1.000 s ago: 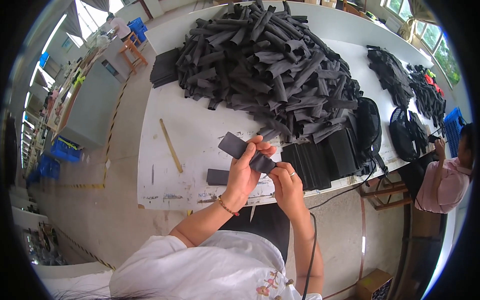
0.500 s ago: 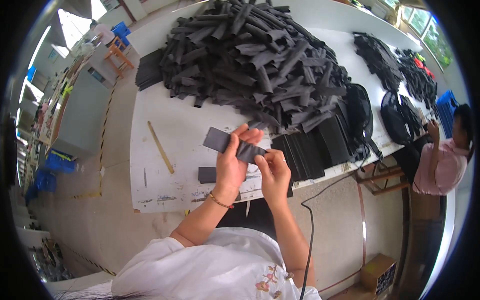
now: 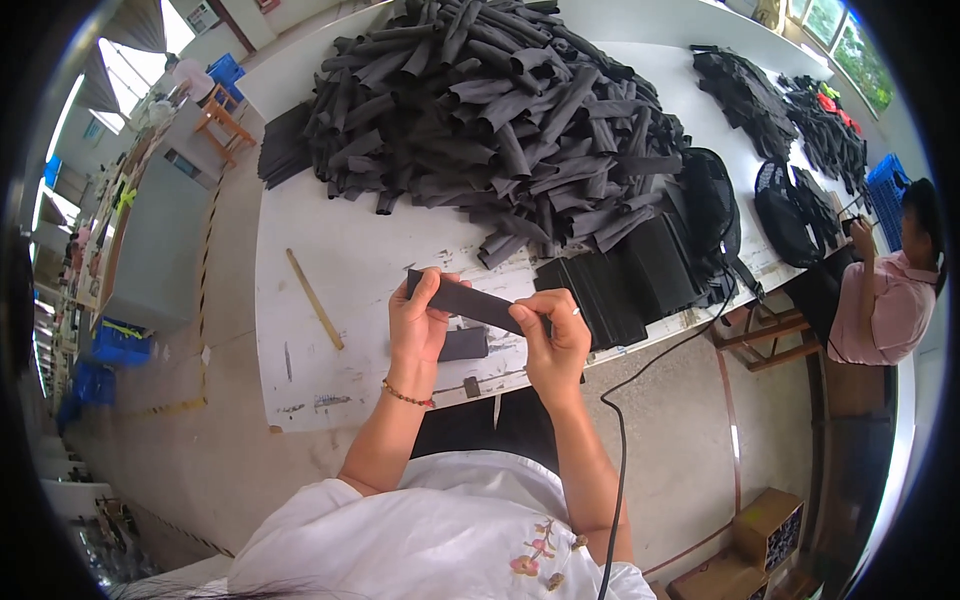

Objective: The recorder is manually sorting and assembling black foam or rubber components at a workbench.

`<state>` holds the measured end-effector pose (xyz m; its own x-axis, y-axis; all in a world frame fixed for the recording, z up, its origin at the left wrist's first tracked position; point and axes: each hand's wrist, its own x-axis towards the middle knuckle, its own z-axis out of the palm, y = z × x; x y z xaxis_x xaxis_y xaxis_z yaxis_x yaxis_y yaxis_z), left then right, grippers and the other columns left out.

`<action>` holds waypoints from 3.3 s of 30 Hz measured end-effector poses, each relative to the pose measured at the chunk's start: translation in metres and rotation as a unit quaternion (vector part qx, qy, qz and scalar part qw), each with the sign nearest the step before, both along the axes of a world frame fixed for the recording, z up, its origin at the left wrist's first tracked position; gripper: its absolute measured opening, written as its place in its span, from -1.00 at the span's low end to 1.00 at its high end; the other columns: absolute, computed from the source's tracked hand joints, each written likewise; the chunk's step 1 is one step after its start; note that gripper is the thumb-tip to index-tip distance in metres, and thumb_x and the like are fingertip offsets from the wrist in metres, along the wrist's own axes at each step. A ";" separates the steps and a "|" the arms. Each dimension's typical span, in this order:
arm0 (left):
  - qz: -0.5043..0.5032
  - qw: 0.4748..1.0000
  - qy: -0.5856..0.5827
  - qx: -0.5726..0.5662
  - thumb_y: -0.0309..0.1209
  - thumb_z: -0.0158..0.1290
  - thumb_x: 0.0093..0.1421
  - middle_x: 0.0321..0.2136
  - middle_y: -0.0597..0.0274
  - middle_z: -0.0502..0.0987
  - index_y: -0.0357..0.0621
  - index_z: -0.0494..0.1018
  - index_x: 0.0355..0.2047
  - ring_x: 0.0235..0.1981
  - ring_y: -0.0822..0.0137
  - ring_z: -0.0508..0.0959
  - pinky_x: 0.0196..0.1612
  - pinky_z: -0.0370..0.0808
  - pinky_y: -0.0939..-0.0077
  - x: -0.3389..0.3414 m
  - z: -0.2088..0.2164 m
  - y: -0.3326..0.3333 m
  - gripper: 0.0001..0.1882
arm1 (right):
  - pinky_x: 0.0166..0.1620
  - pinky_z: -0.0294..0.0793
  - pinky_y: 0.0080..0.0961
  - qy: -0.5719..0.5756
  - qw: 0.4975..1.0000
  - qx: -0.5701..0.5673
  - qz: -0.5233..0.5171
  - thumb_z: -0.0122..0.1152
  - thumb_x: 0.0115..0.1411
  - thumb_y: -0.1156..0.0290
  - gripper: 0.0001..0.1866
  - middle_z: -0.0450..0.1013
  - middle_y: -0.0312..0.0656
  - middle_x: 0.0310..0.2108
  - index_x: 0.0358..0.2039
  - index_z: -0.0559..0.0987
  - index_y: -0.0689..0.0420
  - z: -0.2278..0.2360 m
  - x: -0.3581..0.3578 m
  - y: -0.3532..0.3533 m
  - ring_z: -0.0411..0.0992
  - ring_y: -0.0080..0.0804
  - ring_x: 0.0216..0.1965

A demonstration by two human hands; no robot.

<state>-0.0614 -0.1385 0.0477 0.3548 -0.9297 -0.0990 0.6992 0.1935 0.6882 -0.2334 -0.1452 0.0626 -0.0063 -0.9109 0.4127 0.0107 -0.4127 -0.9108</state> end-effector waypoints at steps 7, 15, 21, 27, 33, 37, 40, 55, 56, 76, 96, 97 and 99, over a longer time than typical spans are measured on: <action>-0.009 0.999 -0.002 -0.037 -0.42 0.12 0.27 -0.37 -0.02 0.61 -0.35 0.51 -0.26 -0.29 0.10 0.64 -0.13 0.58 0.24 0.010 0.011 0.008 -0.81 | -0.31 0.26 -0.76 -0.142 0.974 0.160 0.070 0.25 0.24 0.49 -0.88 0.42 -0.40 -0.45 -0.41 0.55 0.26 -0.008 0.006 -0.006 0.29 -0.73 -0.40; 0.095 0.961 -0.234 0.111 -0.41 0.18 0.22 -0.43 0.34 0.56 -0.29 0.57 -0.31 -0.40 0.56 0.51 -0.29 0.44 0.71 0.062 -0.015 0.048 -0.84 | -0.41 0.25 -0.77 0.006 0.965 0.246 0.090 0.30 0.22 0.39 -0.82 0.44 -0.45 -0.53 -0.38 0.60 0.26 -0.021 0.033 -0.002 0.26 -0.77 -0.50; 0.054 0.829 -0.515 0.214 -0.46 0.27 0.10 -0.31 0.28 0.58 -0.21 0.55 -0.25 -0.28 0.44 0.54 -0.20 0.48 0.53 0.078 -0.052 0.081 -0.78 | -0.40 0.40 -0.50 0.200 0.963 0.179 0.021 0.35 0.12 0.45 -0.88 0.46 -0.20 -0.54 -0.40 0.61 0.23 -0.071 0.057 0.017 0.39 -0.43 -0.53; -0.175 0.571 -0.799 0.064 -0.29 0.35 -0.11 0.05 0.20 0.41 -0.03 0.44 0.05 0.16 0.11 0.33 0.22 0.23 0.17 0.082 -0.039 0.085 -0.36 | -0.27 0.45 -0.21 0.367 0.930 0.009 -0.014 0.37 0.06 0.38 -0.72 0.44 -0.06 -0.34 -0.24 0.52 0.15 -0.070 0.047 0.017 0.44 -0.03 -0.30; -0.076 0.674 -0.732 -0.063 -0.38 0.26 0.06 -0.08 0.22 0.49 -0.06 0.50 -0.05 -0.10 0.16 0.46 -0.02 0.42 0.27 0.073 -0.009 0.021 -0.60 | -0.20 0.39 -0.25 0.526 0.836 0.013 -0.157 0.33 0.07 0.37 -0.64 0.41 -0.09 -0.25 -0.13 0.49 0.15 -0.050 -0.012 0.030 0.39 -0.10 -0.19; -0.048 0.740 -0.668 -0.067 -0.53 0.19 0.08 -0.23 0.23 0.55 -0.16 0.56 -0.23 -0.17 0.19 0.52 -0.12 0.49 0.37 0.041 -0.003 -0.072 -0.79 | -0.12 0.34 -0.29 0.644 0.749 -0.002 -0.157 0.26 0.09 0.36 -0.62 0.36 -0.13 -0.22 -0.10 0.46 0.23 -0.060 -0.022 0.039 0.33 -0.18 -0.15; 0.023 0.615 -0.757 -0.218 -0.53 0.20 0.04 -0.26 0.23 0.55 -0.18 0.57 -0.30 -0.17 0.15 0.51 -0.12 0.48 0.33 0.009 -0.014 -0.119 -0.82 | -0.16 0.38 -0.38 0.717 0.687 -0.049 -0.113 0.09 0.12 0.47 -0.62 0.37 -0.12 -0.25 -0.04 0.48 0.34 -0.073 -0.019 0.039 0.34 -0.25 -0.20; -0.033 0.943 -0.324 0.065 -0.31 -0.14 0.42 -0.59 0.26 0.44 -0.20 0.37 -0.11 -0.74 0.48 0.40 -0.73 0.26 0.58 0.017 -0.015 -0.063 -0.78 | -0.13 0.38 -0.28 0.579 0.810 -0.042 0.087 0.24 0.14 0.18 -0.50 0.34 -0.11 -0.14 0.00 0.44 0.24 -0.070 -0.040 0.064 0.30 -0.17 -0.12; -0.028 0.955 -0.283 0.088 -0.28 -0.15 0.42 -0.60 0.26 0.43 -0.19 0.37 -0.13 -0.76 0.49 0.35 -0.74 0.23 0.59 0.020 -0.018 -0.062 -0.76 | -0.15 0.38 -0.29 0.585 0.804 -0.066 0.083 0.22 0.16 0.24 -0.58 0.35 -0.11 -0.17 -0.06 0.47 0.26 -0.071 -0.041 0.064 0.31 -0.18 -0.14; -0.156 0.981 0.002 0.113 -0.33 -0.04 0.36 -0.19 0.01 0.54 -0.18 0.28 0.15 -0.18 0.08 0.60 -0.01 0.51 0.27 0.019 -0.029 -0.034 -0.61 | -0.31 0.37 -0.43 0.181 0.979 0.093 -0.001 0.03 0.17 0.69 -0.75 0.32 -0.13 -0.36 -0.13 0.37 0.20 -0.047 -0.032 -0.008 0.32 -0.35 -0.39; -0.146 0.977 -0.013 0.152 -0.40 0.16 0.23 -0.22 0.02 0.58 -0.29 0.38 -0.11 -0.21 0.14 0.64 -0.17 0.67 0.34 0.015 -0.031 -0.037 -0.70 | -0.11 0.35 -0.33 0.334 0.939 -0.048 0.065 0.24 0.14 0.54 -0.56 0.43 -0.18 -0.20 0.07 0.52 0.07 -0.002 -0.021 0.009 0.37 -0.19 -0.17; -0.146 0.977 -0.014 0.153 -0.40 0.16 0.23 -0.22 0.02 0.58 -0.29 0.38 -0.11 -0.21 0.14 0.64 -0.17 0.67 0.34 0.014 -0.030 -0.037 -0.70 | -0.12 0.33 -0.34 0.358 0.930 -0.071 0.051 0.23 0.14 0.54 -0.59 0.42 -0.19 -0.22 0.05 0.55 0.05 -0.001 -0.021 0.009 0.37 -0.21 -0.18; -0.157 0.975 -0.025 0.154 -0.39 0.16 0.23 -0.21 0.01 0.58 -0.27 0.38 -0.11 -0.22 0.16 0.65 -0.19 0.67 0.38 0.011 -0.027 -0.036 -0.70 | -0.14 0.32 -0.36 0.381 0.920 -0.081 0.046 0.22 0.13 0.55 -0.58 0.41 -0.21 -0.23 0.04 0.55 0.04 -0.002 -0.022 0.006 0.36 -0.23 -0.19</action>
<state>-0.0499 -0.1750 0.0211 0.0682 -0.9223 -0.3803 0.6543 -0.2464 0.7150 -0.2552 -0.1391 0.0605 0.4146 -0.8194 0.3958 -0.5632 -0.5726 -0.5958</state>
